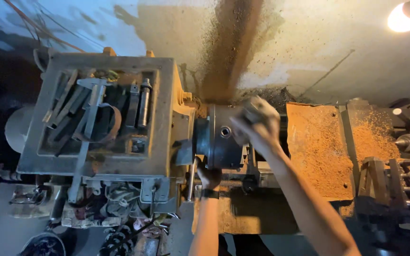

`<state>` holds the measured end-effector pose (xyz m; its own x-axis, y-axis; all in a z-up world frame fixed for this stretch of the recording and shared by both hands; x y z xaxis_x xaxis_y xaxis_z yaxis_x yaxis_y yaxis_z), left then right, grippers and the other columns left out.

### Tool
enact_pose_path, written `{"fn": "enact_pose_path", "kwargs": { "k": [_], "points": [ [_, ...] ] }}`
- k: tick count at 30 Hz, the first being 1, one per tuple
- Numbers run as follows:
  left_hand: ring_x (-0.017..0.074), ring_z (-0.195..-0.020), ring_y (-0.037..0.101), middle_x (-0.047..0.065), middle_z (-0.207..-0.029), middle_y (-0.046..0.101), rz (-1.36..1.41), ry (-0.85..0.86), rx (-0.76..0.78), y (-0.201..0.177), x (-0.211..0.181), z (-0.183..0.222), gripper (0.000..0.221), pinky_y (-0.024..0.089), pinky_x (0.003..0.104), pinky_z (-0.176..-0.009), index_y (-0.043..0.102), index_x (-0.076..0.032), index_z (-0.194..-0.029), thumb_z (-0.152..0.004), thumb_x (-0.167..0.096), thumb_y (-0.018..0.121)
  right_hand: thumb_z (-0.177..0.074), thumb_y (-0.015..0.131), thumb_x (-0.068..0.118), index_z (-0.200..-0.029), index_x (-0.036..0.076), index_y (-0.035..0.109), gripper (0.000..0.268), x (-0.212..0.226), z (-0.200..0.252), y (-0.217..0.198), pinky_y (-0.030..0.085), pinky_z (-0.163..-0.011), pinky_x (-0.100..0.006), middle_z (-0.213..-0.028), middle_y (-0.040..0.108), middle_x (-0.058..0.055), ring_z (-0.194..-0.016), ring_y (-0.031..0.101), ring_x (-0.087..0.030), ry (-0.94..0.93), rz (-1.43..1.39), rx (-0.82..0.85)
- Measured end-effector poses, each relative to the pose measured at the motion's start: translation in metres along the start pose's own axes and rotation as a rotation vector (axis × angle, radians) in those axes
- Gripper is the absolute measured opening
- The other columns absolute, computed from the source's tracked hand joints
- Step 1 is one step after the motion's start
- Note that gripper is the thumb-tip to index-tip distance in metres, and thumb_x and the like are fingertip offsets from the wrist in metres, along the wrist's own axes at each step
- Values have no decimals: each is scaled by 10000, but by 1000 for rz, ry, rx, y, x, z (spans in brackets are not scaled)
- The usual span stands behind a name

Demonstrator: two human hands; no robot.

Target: Machine a metal part using a lathe in a workshop.

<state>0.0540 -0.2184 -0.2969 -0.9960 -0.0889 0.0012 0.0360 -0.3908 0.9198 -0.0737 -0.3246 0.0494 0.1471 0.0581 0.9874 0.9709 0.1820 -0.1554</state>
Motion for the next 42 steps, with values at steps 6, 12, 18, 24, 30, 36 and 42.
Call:
{"fn": "enact_pose_path", "kwargs": {
  "k": [6, 12, 18, 24, 30, 36, 42],
  "points": [
    [325, -1327, 555, 75, -1399, 635, -20, 74, -136, 5, 2, -2, 584, 432, 536, -1139, 575, -163, -1406, -988, -551, 448, -837, 833, 112, -1099, 54, 669, 315, 8, -83, 55, 548, -633, -366, -816, 698, -38, -712, 660, -189, -61, 38, 63],
    [340, -1278, 594, 81, -1398, 642, 12, 50, -230, -21, 14, -13, 660, 467, 543, -1096, 599, -176, -1402, -932, -599, 407, -817, 850, 57, -1057, -61, 546, 405, 97, -88, 50, 527, -665, -368, -877, 657, -133, -756, 654, -214, -306, 19, 80],
    [362, -1276, 598, 117, -1394, 644, 14, 15, -183, -16, 18, -15, 692, 490, 555, -1077, 608, -141, -1391, -917, -607, 415, -858, 847, 66, -1048, -23, 585, 335, 112, -108, 42, 595, -642, -357, -821, 686, -111, -690, 683, -213, -293, -131, 144],
    [366, -1258, 610, 140, -1396, 639, 8, 51, -129, -19, 18, -15, 673, 486, 545, -1075, 615, -112, -1380, -932, -579, 427, -780, 879, 64, -1183, -58, 530, 547, 37, -90, 59, 553, -691, -405, -946, 668, -143, -791, 667, -244, -284, 208, 153],
    [351, -1198, 630, 133, -1351, 654, -53, 44, -179, -28, 4, -9, 578, 538, 499, -1008, 641, -110, -1339, -992, -533, 454, -847, 741, -44, -988, 102, 566, 269, 101, 0, 18, 548, -511, -316, -771, 618, -50, -608, 645, -165, -116, -401, 138],
    [306, -920, 726, 112, -1086, 759, -1075, 163, -144, 43, -34, 175, 397, 595, 412, -775, 704, -77, -1230, -1061, -406, 559, -774, 760, -58, -904, 76, 578, 260, -2, 153, 2, 512, -497, -321, -706, 599, -60, -575, 621, -174, 153, -503, 124],
    [375, -909, 701, 188, -1028, 698, -2613, 671, -783, 125, -206, 252, 347, 565, 491, -747, 646, -62, -1096, -921, -361, 655, -725, 753, -30, -859, 21, 625, 193, -90, 219, -5, 518, -523, -324, -691, 630, -68, -572, 632, -173, 345, -364, -4]
  ]
}}
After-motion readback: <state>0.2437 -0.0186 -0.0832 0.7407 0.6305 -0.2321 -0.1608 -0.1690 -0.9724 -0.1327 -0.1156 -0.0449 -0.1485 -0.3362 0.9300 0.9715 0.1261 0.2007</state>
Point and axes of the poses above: each hand's wrist, its own z-axis away from the middle knuckle, its own y-axis out of the palm, x = y × z, the point moved 10 cm from there along -z, towards the middle knuckle
